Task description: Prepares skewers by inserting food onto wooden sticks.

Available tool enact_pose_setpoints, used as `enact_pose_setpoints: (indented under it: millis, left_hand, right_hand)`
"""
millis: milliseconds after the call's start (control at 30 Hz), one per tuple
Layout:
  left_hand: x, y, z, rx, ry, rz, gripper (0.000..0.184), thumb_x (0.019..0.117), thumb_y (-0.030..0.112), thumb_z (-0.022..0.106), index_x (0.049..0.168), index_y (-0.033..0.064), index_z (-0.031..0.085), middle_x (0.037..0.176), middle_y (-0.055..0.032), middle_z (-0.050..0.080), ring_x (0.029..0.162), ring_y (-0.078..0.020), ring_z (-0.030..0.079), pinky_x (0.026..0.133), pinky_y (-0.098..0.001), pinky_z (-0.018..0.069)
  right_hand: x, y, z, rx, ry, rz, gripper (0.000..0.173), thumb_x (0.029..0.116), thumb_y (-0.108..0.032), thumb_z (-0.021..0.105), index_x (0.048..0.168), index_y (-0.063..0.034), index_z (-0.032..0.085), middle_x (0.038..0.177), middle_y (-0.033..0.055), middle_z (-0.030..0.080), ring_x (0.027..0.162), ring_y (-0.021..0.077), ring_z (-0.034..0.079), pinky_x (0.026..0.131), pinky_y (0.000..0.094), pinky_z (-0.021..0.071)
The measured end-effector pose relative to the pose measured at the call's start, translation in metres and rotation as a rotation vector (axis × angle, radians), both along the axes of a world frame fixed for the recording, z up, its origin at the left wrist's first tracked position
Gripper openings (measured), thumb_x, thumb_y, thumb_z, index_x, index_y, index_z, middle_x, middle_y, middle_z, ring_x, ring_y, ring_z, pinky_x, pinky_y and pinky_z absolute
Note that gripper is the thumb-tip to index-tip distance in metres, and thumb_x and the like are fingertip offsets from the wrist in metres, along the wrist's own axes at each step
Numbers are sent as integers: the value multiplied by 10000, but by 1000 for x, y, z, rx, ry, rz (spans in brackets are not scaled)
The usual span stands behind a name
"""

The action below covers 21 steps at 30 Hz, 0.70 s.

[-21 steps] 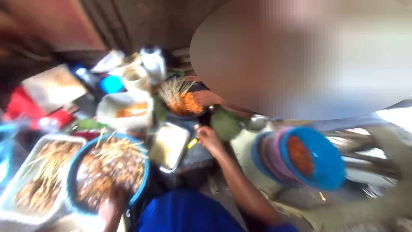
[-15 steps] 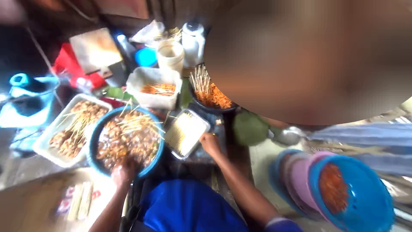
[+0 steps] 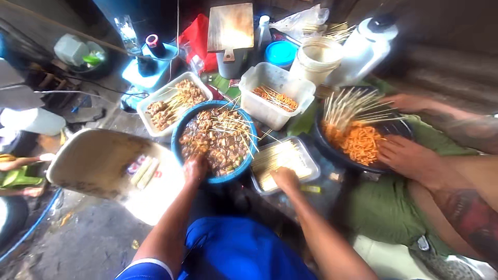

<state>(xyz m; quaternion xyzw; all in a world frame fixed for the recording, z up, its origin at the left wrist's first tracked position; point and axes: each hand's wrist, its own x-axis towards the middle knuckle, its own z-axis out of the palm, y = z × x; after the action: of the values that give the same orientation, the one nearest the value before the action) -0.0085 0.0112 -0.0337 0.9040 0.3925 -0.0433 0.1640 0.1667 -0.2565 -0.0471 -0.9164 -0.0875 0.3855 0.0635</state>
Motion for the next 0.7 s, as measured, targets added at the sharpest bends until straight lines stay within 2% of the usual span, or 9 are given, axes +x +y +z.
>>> enact_pose_setpoints:
  millis: [67,167,233,300,400,500,533,633,700]
  left_hand:
    - [3,-2,3,-7,45,1,254,1026,185,555,1150,52,731,1179,-180,715,1135,-381,674,957,-580,521]
    - [8,-10,7,-29,141,3,292,1019,203,551,1239,93,707,1270,-165,681,1223,-368,624,1058,-558,459]
    - [9,-19,4,-15,134,-20,284,997,263,585,1191,127,742,1237,-150,692,1199,-357,626,1071,-552,431]
    - [12,-24,5,-48,171,-59,293,999,307,585,1186,154,750,1274,-121,686,1221,-334,615,1114,-541,393]
    - [11,-27,7,-112,120,-54,285,1012,269,567,1185,130,745,1218,-110,719,1198,-300,641,1123,-529,378]
    - [8,-26,7,-137,-247,146,216,1001,109,617,1158,7,724,1177,-231,688,1160,-402,647,1049,-571,478]
    - [11,-21,8,-123,-337,179,216,993,67,620,1168,-18,713,1202,-263,661,1179,-431,623,1047,-577,478]
    - [22,-2,17,-115,-280,71,282,1010,39,571,1265,2,686,1353,-261,606,1282,-449,566,1078,-588,452]
    - [31,10,22,-141,-147,29,264,1037,78,553,1254,23,693,1338,-239,621,1259,-424,589,1064,-580,467]
  right_hand:
    - [3,-2,5,22,-33,-79,423,1032,-352,599,1111,52,698,1190,270,688,1182,433,647,964,619,508]
    - [6,-6,19,109,24,-231,320,1007,-229,642,1108,69,699,1183,286,683,1150,429,648,986,616,482]
    - [1,-8,24,193,61,-369,280,984,-163,648,1140,69,662,1076,259,686,955,371,682,865,544,540]
    - [-10,-10,36,293,104,-521,266,985,-77,627,1212,59,596,959,205,654,737,258,649,691,412,556]
    - [-27,-15,52,464,156,-654,428,970,22,624,1368,59,470,974,216,619,664,233,650,616,371,575]
    - [-42,-23,58,623,183,-654,533,953,69,628,1443,58,421,959,219,643,679,247,682,632,380,596]
    - [-45,-23,62,658,179,-636,518,957,73,620,1442,67,440,933,211,652,669,240,684,628,371,597]
    - [-52,-17,74,679,168,-502,357,1011,29,575,1366,56,555,917,170,662,661,200,675,637,339,591]
    - [-52,-9,77,645,129,-337,323,1039,-16,542,1353,21,603,966,159,665,726,208,678,704,358,592]
